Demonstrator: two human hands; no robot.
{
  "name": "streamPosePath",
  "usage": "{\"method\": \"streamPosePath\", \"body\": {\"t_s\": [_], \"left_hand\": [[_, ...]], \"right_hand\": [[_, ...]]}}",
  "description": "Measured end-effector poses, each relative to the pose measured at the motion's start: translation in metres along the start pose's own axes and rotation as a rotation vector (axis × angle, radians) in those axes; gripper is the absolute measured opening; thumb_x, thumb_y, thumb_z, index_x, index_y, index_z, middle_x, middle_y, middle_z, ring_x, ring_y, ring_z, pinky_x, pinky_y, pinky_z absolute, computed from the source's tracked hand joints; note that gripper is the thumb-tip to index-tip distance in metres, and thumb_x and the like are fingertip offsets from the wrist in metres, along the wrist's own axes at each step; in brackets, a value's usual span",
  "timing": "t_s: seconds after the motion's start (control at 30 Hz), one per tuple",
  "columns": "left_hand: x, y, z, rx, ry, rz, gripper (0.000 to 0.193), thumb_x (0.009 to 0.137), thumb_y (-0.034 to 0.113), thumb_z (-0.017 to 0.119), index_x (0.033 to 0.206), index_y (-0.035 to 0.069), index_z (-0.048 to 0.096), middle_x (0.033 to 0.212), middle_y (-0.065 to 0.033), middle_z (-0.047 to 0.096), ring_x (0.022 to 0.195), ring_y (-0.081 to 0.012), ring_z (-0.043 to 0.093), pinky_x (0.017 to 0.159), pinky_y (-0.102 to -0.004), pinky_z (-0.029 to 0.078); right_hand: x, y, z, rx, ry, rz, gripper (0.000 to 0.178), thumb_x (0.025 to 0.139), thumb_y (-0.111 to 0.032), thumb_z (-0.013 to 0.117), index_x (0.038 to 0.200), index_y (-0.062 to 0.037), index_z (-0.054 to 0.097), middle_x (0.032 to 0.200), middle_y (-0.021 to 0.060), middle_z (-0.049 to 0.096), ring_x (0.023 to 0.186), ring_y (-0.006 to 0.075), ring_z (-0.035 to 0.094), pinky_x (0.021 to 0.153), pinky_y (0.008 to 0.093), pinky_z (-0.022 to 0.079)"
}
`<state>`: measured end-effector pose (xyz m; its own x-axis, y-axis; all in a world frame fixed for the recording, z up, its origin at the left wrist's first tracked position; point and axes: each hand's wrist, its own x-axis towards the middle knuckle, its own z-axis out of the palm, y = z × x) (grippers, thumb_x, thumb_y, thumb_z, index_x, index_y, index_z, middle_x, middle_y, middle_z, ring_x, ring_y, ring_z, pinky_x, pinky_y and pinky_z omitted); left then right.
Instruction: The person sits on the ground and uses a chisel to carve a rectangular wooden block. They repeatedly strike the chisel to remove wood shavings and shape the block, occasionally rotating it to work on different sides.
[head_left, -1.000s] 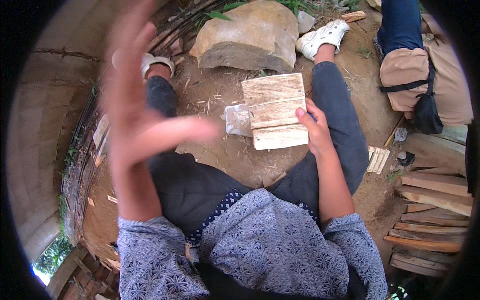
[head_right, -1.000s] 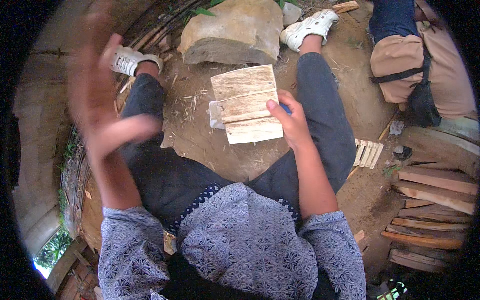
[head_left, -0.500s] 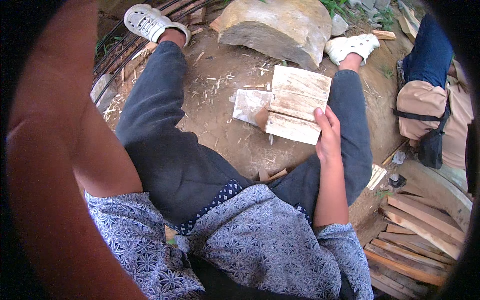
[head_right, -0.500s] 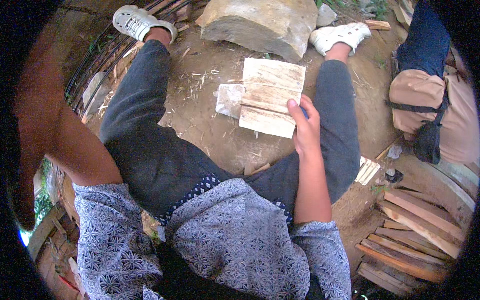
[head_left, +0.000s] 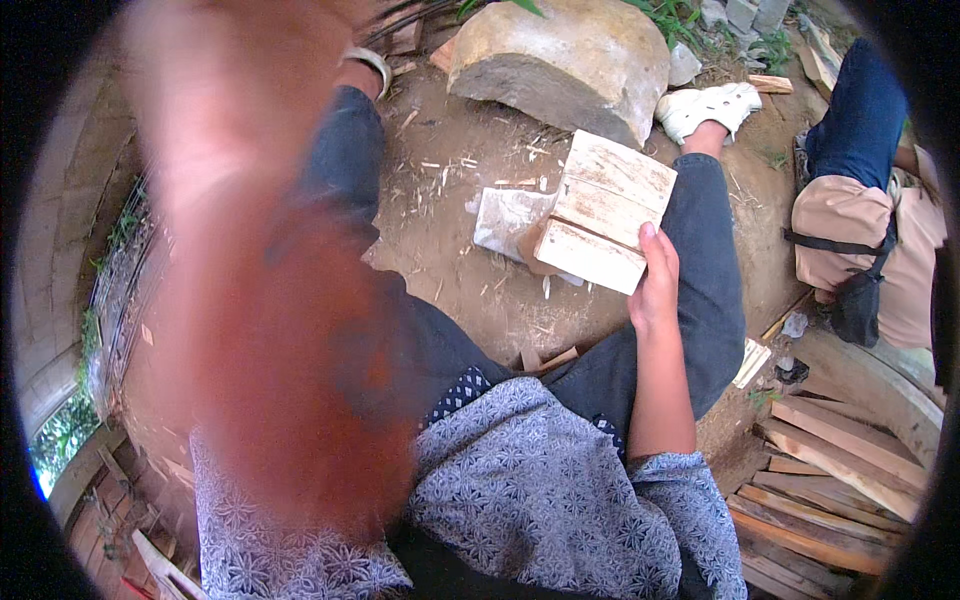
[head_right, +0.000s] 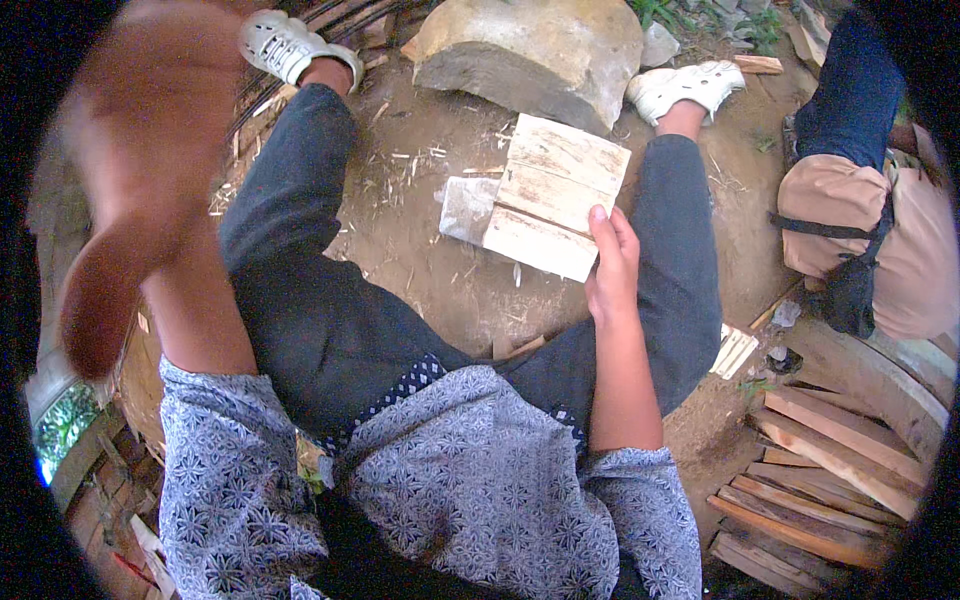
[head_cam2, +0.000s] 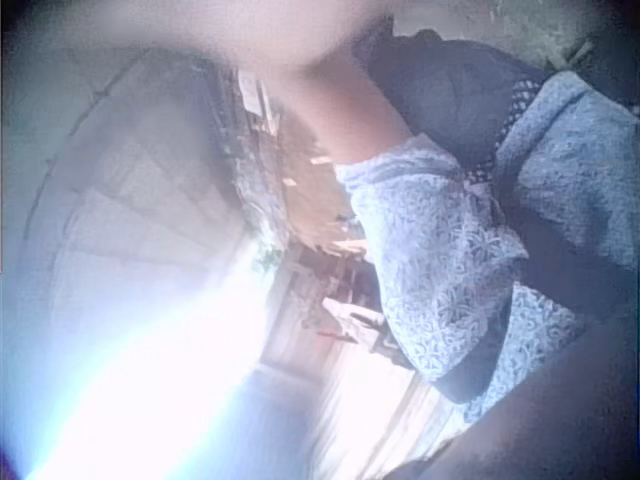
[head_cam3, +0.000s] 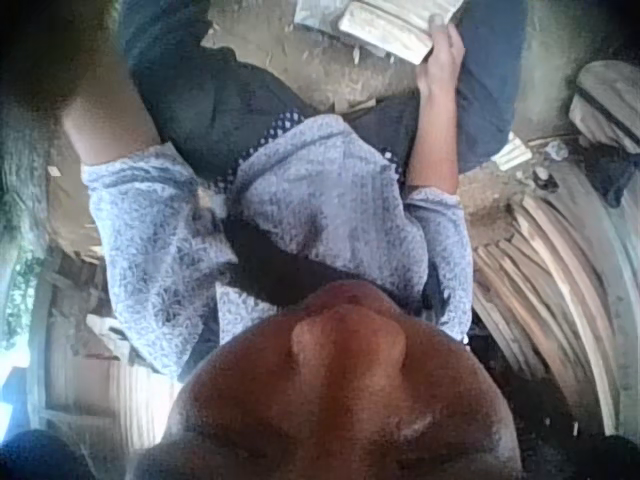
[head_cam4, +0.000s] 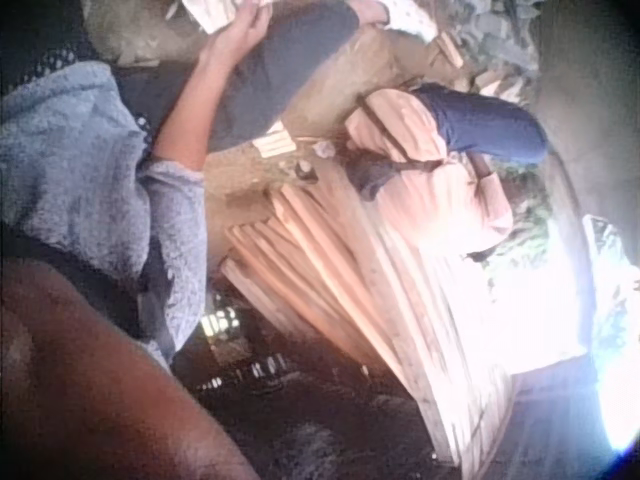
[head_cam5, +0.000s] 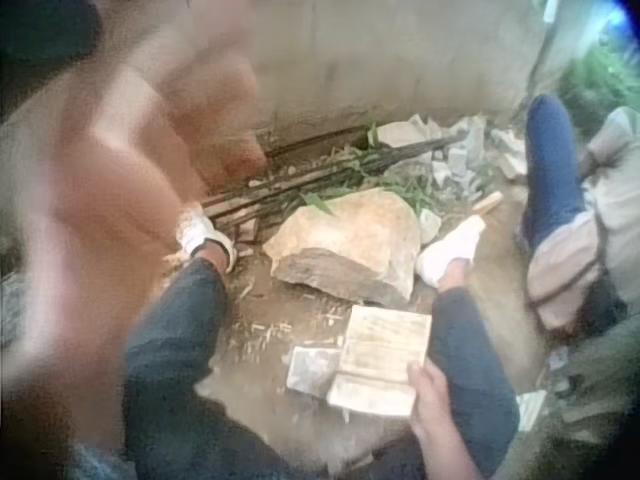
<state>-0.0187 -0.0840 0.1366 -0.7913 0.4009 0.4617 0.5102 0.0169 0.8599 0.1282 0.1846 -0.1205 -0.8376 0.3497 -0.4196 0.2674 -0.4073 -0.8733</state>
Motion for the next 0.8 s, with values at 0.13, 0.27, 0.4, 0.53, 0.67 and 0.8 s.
{"method": "streamPosePath", "body": {"t_s": [0.13, 0.27, 0.4, 0.53, 0.67, 0.8], "left_hand": [[-0.039, -0.130, 0.050, 0.033, -0.355, -0.293, 0.100, 0.091, 0.054, 0.065, 0.150, -0.014, 0.022, 0.153, -0.0358, 0.030, 0.145, -0.0413, 0.030, 0.121, -0.0426, 0.024], [-0.095, -0.153, 0.096, 0.104, -0.688, -0.598, 0.109, 0.087, 0.051, 0.073, 0.155, -0.007, 0.011, 0.157, -0.0308, 0.026, 0.146, -0.0370, 0.030, 0.119, -0.0409, 0.027], [-0.110, -0.181, 0.121, -0.293, -0.489, -0.582, 0.084, 0.080, 0.025, 0.084, 0.143, -0.004, 0.038, 0.129, -0.0183, 0.061, 0.118, -0.0246, 0.061, 0.104, -0.0361, 0.046], [-0.082, -0.158, 0.112, -0.641, -0.407, -0.650, 0.060, 0.080, 0.015, 0.083, 0.130, -0.002, 0.054, 0.120, -0.0090, 0.066, 0.110, -0.0158, 0.064, 0.098, -0.0322, 0.050], [-0.069, -0.161, 0.094, -0.653, -0.291, -0.811, 0.044, 0.085, 0.015, 0.075, 0.123, 0.000, 0.060, 0.109, -0.0068, 0.069, 0.098, -0.0135, 0.067, 0.087, -0.0314, 0.054], [-0.067, -0.186, 0.082, -0.606, -0.240, -0.989, 0.027, 0.086, 0.023, 0.067, 0.107, 0.006, 0.066, 0.090, -0.0023, 0.069, 0.077, -0.0092, 0.064, 0.069, -0.0264, 0.051]], "right_hand": [[-0.002, -0.002, 0.006, 0.156, 0.083, -0.056, 0.047, 0.103, -0.033, 0.053, 0.131, 0.0039, 0.053, 0.126, 0.0143, 0.062, 0.115, 0.0220, 0.061, 0.101, 0.0361, 0.046], [-0.010, -0.004, 0.025, 0.259, 0.099, -0.103, 0.056, 0.105, -0.040, 0.046, 0.139, 0.0051, 0.045, 0.137, 0.0162, 0.056, 0.124, 0.0247, 0.057, 0.106, 0.0376, 0.044], [-0.017, -0.003, 0.032, 0.239, 0.100, -0.076, 0.059, 0.106, -0.043, 0.042, 0.143, 0.0034, 0.040, 0.141, 0.0160, 0.053, 0.129, 0.0258, 0.054, 0.108, 0.0406, 0.044], [-0.015, 0.005, 0.013, 0.186, 0.079, -0.083, 0.056, 0.105, -0.047, 0.044, 0.135, -0.0001, 0.051, 0.131, 0.0119, 0.057, 0.109, 0.0195, 0.060, 0.085, 0.0358, 0.051], [-0.001, 0.010, -0.002, 0.177, 0.151, -0.070, 0.052, 0.105, -0.049, 0.044, 0.121, -0.0025, 0.061, 0.104, 0.0025, 0.058, 0.082, 0.0114, 0.052, 0.068, 0.0290, 0.048], [-0.006, 0.000, 0.009, 0.059, 0.307, -0.109, 0.035, 0.104, -0.034, 0.051, 0.117, -0.0028, 0.061, 0.107, 0.0022, 0.060, 0.081, 0.0089, 0.050, 0.068, 0.0269, 0.049]]}}
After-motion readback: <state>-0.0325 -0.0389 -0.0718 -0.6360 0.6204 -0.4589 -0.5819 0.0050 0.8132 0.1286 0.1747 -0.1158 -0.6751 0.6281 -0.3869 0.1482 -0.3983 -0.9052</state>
